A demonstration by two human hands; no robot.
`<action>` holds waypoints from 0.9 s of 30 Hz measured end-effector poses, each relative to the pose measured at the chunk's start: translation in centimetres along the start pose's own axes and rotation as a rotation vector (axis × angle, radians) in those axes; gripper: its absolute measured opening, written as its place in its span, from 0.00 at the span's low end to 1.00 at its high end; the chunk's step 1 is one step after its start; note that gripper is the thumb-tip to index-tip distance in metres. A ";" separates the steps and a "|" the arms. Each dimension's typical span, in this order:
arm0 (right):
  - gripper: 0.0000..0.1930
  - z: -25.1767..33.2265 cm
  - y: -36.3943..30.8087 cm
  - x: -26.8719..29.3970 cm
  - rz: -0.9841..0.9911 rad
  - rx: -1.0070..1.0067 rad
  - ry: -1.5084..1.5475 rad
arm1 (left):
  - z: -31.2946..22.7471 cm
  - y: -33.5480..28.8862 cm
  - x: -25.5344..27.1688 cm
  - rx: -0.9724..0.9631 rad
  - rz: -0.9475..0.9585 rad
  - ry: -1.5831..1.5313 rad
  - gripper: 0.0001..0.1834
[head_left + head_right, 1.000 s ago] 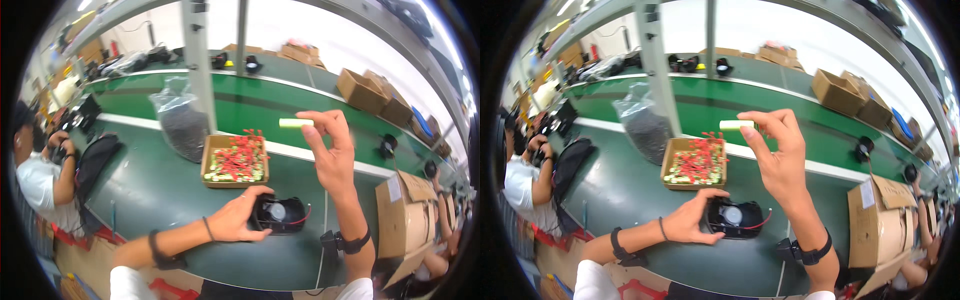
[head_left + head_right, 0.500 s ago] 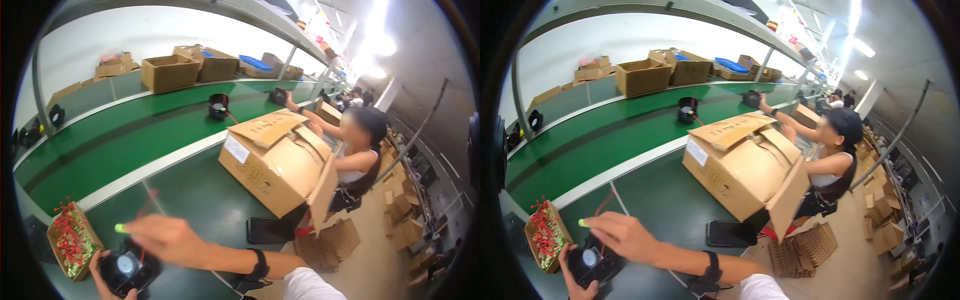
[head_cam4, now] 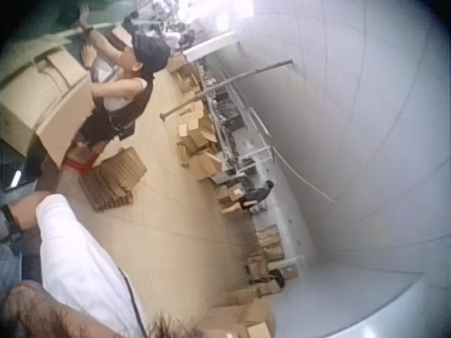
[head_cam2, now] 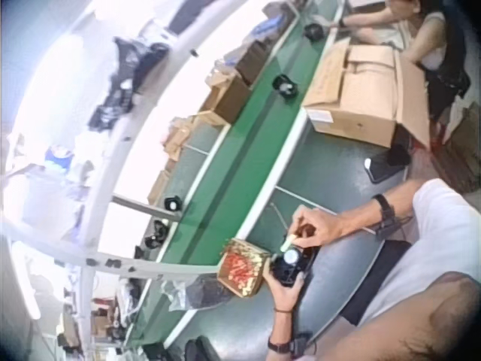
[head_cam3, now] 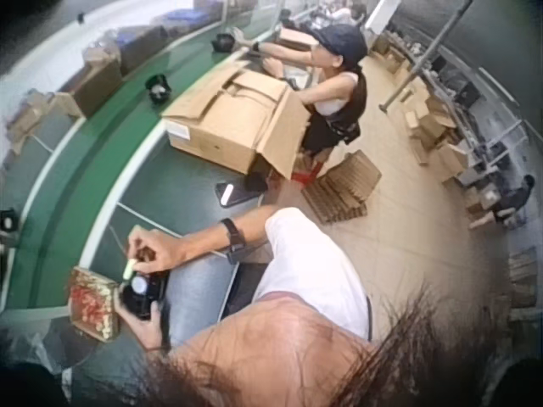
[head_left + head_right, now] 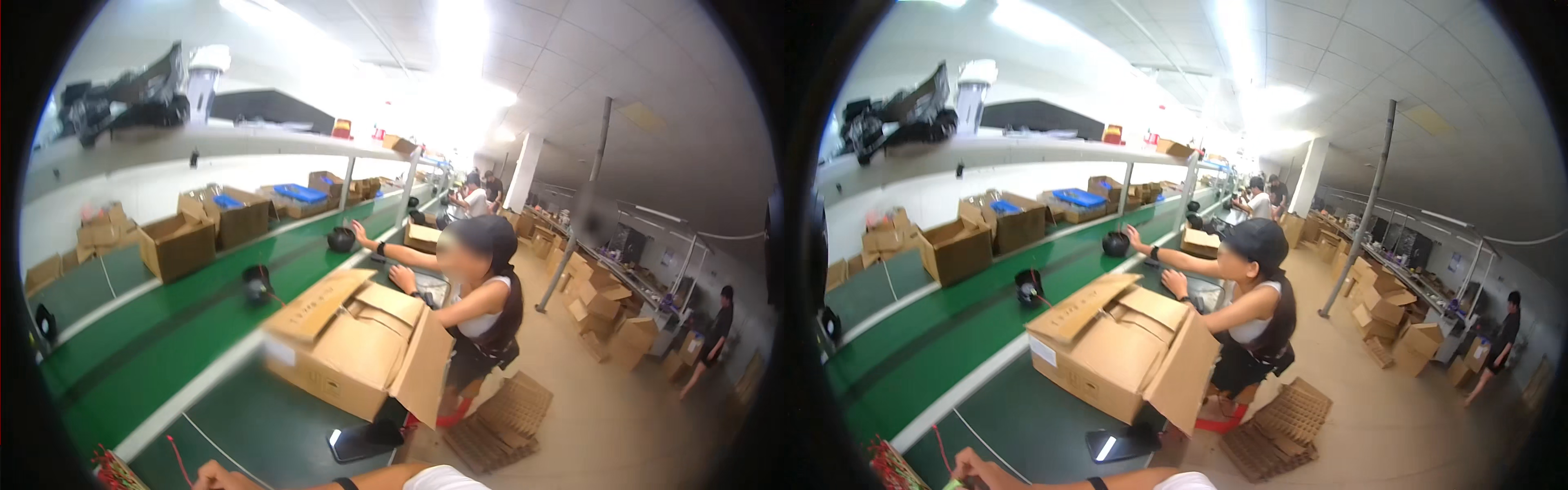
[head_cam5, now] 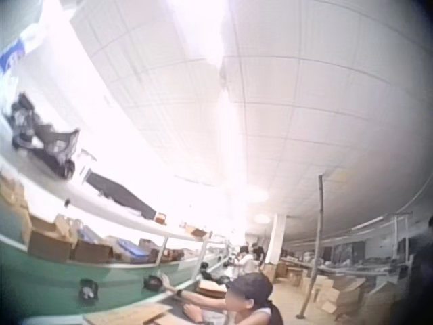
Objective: Assembling a small electronic speaker unit by connecting wires and components.
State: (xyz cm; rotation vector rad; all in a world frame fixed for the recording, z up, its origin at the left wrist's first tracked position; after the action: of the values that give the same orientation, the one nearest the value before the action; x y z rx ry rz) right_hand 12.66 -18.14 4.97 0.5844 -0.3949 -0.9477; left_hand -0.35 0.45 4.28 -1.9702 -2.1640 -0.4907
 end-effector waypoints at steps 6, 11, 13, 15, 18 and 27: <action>0.16 0.9 0.4 0.1 -0.125 0.027 -0.017 | -0.3 -1.4 0.5 0.016 -0.022 -0.069 0.51; 0.13 1.4 0.6 0.1 -0.164 0.022 -0.007 | 0.5 -2.1 0.7 -0.015 -0.031 -0.127 0.51; 0.11 2.3 0.9 0.7 -0.175 0.095 -0.123 | -0.5 -1.2 0.6 0.034 0.011 -0.067 0.51; 0.11 2.4 0.9 0.8 -0.214 0.033 -0.039 | -0.5 -1.0 0.8 0.022 0.032 0.033 0.50; 0.10 3.3 1.5 0.1 -0.083 0.170 -0.133 | 0.4 -2.7 1.4 0.080 -0.080 -0.022 0.53; 0.15 1.3 1.7 2.0 -0.031 0.153 0.038 | 2.2 1.7 0.0 0.040 0.011 -0.049 0.58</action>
State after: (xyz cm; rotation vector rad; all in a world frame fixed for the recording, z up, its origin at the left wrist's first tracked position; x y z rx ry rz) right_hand 14.06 -19.42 7.10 0.7488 -0.4277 -0.9403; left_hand 1.57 1.36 2.45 -1.9918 -2.1732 -0.3988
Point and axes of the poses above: each hand's wrist, its own y-axis towards the middle knuckle, its own x-axis out of the back of the hand, z = x × y, the point moved 4 cm from there along y, towards the middle knuckle, and after that the axes turned 8 degrees about x, right-handed, at the moved point
